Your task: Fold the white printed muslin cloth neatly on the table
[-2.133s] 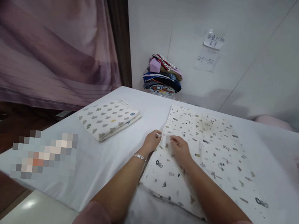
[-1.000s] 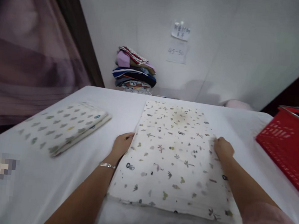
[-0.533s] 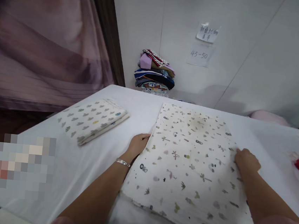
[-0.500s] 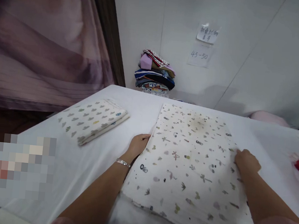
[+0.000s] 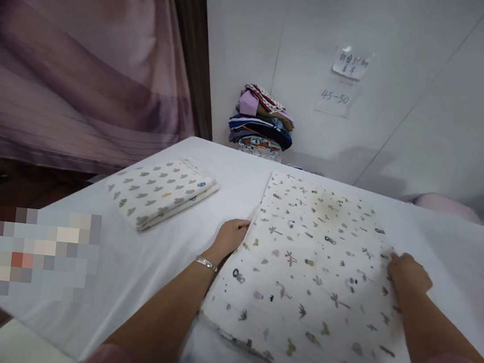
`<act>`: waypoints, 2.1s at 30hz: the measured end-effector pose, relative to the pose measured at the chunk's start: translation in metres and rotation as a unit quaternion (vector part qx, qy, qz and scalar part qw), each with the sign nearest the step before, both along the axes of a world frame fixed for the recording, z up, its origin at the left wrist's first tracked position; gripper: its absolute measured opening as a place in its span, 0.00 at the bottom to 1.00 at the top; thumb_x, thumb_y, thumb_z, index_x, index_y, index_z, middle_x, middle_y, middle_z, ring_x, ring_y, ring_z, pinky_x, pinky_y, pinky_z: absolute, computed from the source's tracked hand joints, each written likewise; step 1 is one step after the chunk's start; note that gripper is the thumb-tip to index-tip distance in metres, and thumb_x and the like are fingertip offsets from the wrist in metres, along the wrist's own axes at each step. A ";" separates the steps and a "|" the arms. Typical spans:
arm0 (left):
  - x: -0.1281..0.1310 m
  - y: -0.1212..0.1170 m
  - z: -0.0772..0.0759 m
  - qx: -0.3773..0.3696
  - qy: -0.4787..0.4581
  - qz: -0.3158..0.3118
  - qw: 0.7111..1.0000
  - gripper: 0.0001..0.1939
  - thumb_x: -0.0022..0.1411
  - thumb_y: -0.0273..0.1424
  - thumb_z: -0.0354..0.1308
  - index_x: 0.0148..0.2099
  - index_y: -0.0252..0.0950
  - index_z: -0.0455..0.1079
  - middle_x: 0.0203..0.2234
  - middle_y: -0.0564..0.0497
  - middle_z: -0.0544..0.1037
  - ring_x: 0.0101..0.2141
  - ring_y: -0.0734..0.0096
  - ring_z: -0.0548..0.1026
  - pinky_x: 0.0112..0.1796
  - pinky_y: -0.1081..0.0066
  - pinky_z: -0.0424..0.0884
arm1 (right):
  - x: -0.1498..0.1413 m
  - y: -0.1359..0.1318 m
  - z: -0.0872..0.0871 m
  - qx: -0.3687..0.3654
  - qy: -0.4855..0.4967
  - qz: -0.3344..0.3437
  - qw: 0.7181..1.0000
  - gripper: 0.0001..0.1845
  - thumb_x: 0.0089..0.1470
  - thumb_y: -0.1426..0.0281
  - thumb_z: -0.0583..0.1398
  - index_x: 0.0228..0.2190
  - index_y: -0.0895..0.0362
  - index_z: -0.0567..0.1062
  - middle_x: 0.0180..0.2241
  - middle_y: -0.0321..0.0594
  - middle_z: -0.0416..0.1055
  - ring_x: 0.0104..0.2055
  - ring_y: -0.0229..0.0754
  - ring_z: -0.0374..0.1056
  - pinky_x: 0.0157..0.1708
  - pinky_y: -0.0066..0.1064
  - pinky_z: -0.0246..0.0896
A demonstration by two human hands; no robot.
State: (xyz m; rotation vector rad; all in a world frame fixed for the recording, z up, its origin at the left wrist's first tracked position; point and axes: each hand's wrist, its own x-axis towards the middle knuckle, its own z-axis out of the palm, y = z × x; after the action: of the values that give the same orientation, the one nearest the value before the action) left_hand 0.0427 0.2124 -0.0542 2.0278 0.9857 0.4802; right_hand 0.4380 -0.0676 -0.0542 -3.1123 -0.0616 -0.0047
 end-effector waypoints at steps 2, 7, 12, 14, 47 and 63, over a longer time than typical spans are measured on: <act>0.000 0.000 0.001 -0.003 0.000 0.001 1.000 0.20 0.59 0.26 0.48 0.47 0.46 0.76 0.45 0.56 0.78 0.46 0.66 0.74 0.46 0.72 0.67 | -0.005 0.001 0.006 0.020 0.031 -0.013 0.999 0.24 0.58 0.65 0.48 0.51 0.62 0.70 0.45 0.66 0.68 0.49 0.62 0.66 0.36 0.46 0.60; 0.001 0.000 0.004 -0.002 0.000 -0.006 1.000 0.18 0.59 0.26 0.50 0.44 0.47 0.77 0.42 0.56 0.79 0.44 0.65 0.75 0.44 0.71 0.68 | -0.046 0.026 0.018 0.064 -0.030 0.173 0.982 0.29 0.59 0.62 0.47 0.55 0.66 0.65 0.55 0.65 0.60 0.59 0.60 0.55 0.49 0.47 0.56; 0.001 0.000 0.003 0.007 0.007 -0.002 1.000 0.16 0.59 0.28 0.51 0.44 0.46 0.78 0.42 0.54 0.80 0.43 0.64 0.75 0.43 0.71 0.68 | -0.149 0.094 0.016 0.137 -0.027 0.446 0.884 0.31 0.61 0.56 0.44 0.57 0.60 0.62 0.62 0.49 0.53 0.64 0.51 0.48 0.61 0.43 0.45; 0.001 0.000 0.002 0.009 0.006 -0.005 1.000 0.16 0.59 0.28 0.51 0.44 0.47 0.77 0.42 0.55 0.79 0.43 0.65 0.75 0.43 0.72 0.67 | -0.197 0.121 0.017 0.134 0.002 0.550 0.825 0.32 0.61 0.53 0.43 0.59 0.56 0.60 0.64 0.44 0.49 0.66 0.51 0.42 0.62 0.46 0.43; 0.002 0.002 0.007 -0.048 0.011 0.037 0.998 0.18 0.55 0.28 0.54 0.49 0.36 0.72 0.42 0.46 0.79 0.43 0.65 0.74 0.46 0.70 0.66 | -0.287 0.156 -0.005 0.044 0.017 0.631 0.774 0.36 0.61 0.51 0.42 0.62 0.60 0.55 0.64 0.52 0.47 0.67 0.55 0.40 0.61 0.56 0.35; 0.003 0.004 0.004 -0.018 0.033 0.045 0.998 0.17 0.58 0.31 0.54 0.49 0.36 0.71 0.39 0.47 0.79 0.39 0.66 0.75 0.41 0.71 0.67 | -0.289 0.153 -0.002 0.072 0.038 0.631 0.771 0.37 0.61 0.50 0.42 0.63 0.58 0.52 0.66 0.49 0.42 0.67 0.52 0.37 0.62 0.54 0.35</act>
State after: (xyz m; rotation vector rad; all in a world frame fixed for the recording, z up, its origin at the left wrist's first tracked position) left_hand 0.0458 0.2163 -0.0503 1.9834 1.1232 0.4416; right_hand 0.1495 0.0852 -0.0560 -2.2594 -1.9260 0.1332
